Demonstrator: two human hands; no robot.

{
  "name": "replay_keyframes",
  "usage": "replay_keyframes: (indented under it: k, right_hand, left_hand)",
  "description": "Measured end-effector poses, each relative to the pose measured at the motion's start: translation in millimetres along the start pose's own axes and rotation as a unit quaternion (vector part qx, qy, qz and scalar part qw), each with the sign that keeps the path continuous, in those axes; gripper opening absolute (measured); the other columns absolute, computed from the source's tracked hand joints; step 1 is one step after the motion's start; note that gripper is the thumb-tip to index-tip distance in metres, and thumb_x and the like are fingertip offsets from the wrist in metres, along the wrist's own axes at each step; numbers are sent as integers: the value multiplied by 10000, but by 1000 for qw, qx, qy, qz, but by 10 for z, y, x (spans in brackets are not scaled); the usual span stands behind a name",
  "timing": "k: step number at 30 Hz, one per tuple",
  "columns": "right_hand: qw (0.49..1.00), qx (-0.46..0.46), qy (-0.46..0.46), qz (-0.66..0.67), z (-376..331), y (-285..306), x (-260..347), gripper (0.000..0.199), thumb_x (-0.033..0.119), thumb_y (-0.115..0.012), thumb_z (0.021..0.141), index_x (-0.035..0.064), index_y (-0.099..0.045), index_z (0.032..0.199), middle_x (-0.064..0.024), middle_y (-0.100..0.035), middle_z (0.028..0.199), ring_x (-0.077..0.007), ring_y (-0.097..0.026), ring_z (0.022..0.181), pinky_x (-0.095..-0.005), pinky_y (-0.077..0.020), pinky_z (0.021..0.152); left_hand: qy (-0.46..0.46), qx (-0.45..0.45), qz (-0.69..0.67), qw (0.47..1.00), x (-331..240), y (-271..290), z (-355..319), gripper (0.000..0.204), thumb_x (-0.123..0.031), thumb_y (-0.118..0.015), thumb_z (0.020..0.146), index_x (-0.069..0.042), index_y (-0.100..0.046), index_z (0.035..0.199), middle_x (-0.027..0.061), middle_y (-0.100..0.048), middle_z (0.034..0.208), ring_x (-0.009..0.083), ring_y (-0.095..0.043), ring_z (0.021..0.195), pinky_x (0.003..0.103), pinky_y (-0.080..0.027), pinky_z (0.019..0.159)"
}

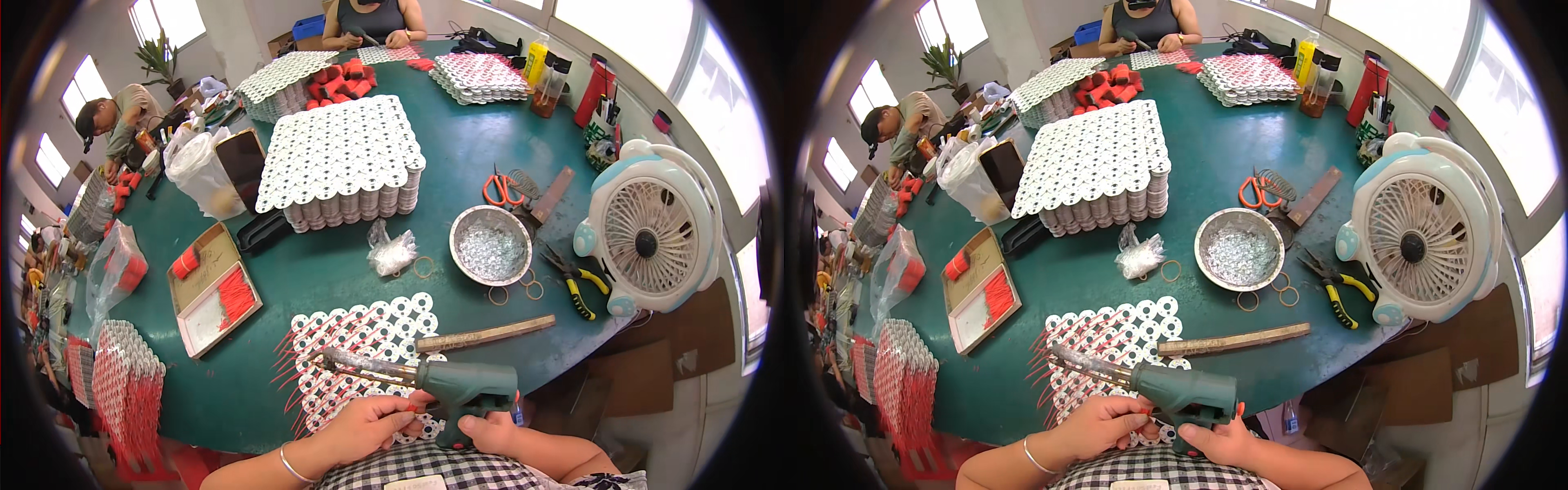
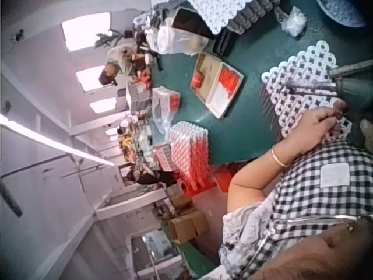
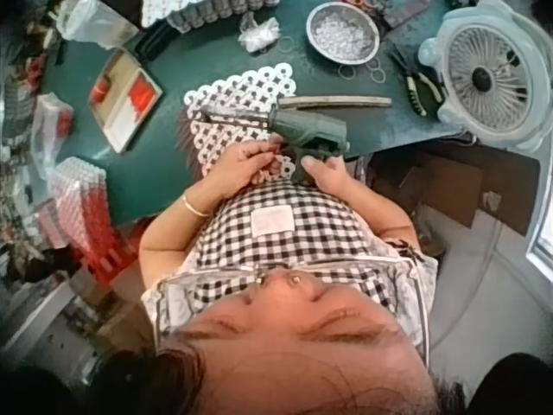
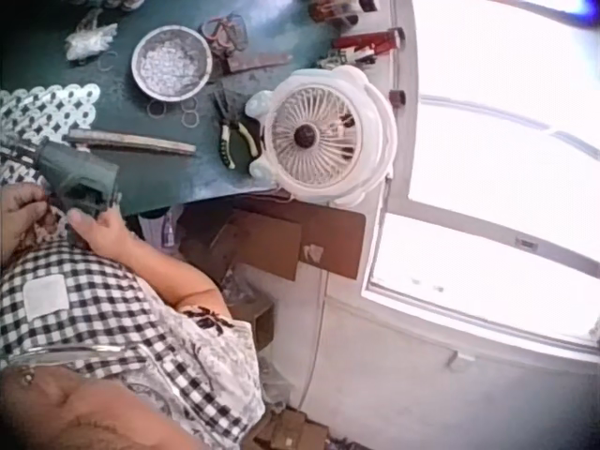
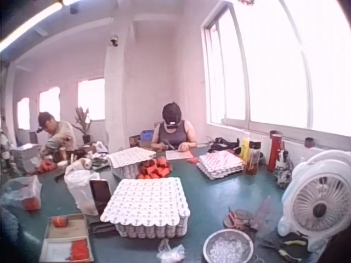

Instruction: The person solders red leads onto a wiring grid of circular electronic components on a circuit board using a soldering iron.

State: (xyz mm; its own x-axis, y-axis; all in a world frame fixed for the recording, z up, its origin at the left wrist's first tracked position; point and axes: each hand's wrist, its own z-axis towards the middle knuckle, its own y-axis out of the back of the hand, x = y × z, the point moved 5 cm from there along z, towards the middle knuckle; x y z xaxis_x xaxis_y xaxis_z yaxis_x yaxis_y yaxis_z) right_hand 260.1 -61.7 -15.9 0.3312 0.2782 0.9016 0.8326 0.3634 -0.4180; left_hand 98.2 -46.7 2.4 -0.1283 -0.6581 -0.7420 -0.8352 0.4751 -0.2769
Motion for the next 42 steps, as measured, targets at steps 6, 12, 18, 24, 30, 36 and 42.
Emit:
replay_keyframes:
  k: [6,12,18,24,30,36,42]
  right_hand:
    - [999,-3,28,43,132,-106,305,680,382,-561,837,-45,-337,1315,-221,-475,1260,-285,-458,1189,-422,-345,1012]
    - [1000,-17,-7,20,69,-8,90,634,350,-552,843,-25,-350,1313,-215,-475,1265,-297,-458,1191,-436,-333,1019]
    - [999,-4,2,33,142,-9,101,635,373,-562,846,-22,-363,1301,-201,-490,1248,-298,-469,1175,-439,-343,1011]
    - [997,-33,-21,63,209,-26,163,670,401,-583,841,-37,-360,1296,-204,-501,1225,-314,-483,1154,-447,-373,984]
    - [993,-53,29,105,257,18,220,577,319,-553,871,-51,-368,1273,-191,-521,1203,-279,-510,1120,-419,-379,982]
    - [987,-88,18,132,229,22,249,639,351,-581,848,-51,-349,1286,-221,-508,1207,-314,-496,1133,-438,-367,990]
    - [974,-109,48,194,-59,220,481,662,327,-599,836,-45,-320,1307,-258,-458,1255,-392,-538,1075,-460,-454,895]
  left_hand:
    - [10,-14,-58,998,36,-35,-31,198,-101,-503,918,7,-579,1065,93,-648,940,137,-626,824,223,-512,626]
    - [-14,-4,-114,993,101,-20,64,206,-75,-497,916,15,-562,1090,120,-637,955,179,-628,834,266,-534,694]
    - [-22,18,-196,980,81,-4,64,216,-56,-481,923,42,-527,1110,124,-603,1001,176,-603,860,282,-507,762]
    - [-36,10,-192,981,65,13,99,110,-36,-504,908,19,-514,1003,139,-612,988,200,-613,897,321,-522,797]
    - [-29,2,-192,981,88,22,154,65,-26,-523,895,1,-472,924,172,-619,966,202,-625,871,318,-530,762]
    - [-37,-10,-220,975,160,73,172,93,-36,-540,888,-1,-459,918,188,-627,947,213,-631,870,314,-532,754]
    - [-51,-73,-150,985,20,240,-43,134,-27,-531,889,40,-547,1005,146,-636,949,192,-627,879,296,-514,806]
